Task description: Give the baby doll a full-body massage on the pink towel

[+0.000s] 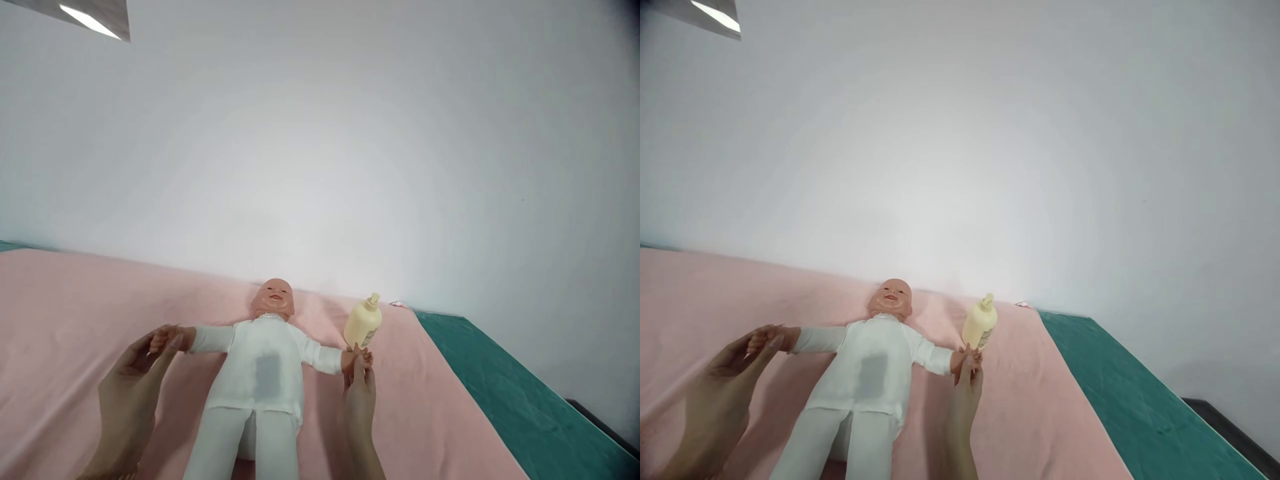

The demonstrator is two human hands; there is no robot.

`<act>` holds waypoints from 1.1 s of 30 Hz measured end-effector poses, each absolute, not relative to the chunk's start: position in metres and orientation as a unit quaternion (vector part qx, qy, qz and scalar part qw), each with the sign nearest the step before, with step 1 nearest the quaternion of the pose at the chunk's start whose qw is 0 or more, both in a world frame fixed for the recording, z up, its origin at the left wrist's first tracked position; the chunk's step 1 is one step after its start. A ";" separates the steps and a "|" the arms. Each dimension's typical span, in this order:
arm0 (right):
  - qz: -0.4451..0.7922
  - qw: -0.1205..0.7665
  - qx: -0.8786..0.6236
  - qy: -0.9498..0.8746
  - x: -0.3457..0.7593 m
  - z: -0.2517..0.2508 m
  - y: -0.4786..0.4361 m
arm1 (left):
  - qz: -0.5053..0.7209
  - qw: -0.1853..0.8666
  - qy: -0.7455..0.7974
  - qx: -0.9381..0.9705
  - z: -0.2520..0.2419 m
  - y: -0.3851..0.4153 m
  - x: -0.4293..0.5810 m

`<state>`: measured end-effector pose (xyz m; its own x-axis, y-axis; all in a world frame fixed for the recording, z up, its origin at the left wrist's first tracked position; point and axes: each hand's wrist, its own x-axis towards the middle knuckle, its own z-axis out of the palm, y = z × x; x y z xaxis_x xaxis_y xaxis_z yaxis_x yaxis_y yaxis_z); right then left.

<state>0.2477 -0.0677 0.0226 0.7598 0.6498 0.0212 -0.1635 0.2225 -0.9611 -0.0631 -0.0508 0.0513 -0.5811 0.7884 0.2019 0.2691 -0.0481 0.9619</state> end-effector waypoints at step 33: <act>-0.015 0.474 -0.419 -0.775 0.191 0.036 -0.092 | 0.509 0.018 0.336 0.792 0.042 -0.051 -0.031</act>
<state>0.1910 -0.0915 0.0361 -0.2001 0.6349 0.7462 0.6628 0.6487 -0.3741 -0.0310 -0.0509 0.0422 0.2562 0.5500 0.7949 0.5139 -0.7740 0.3699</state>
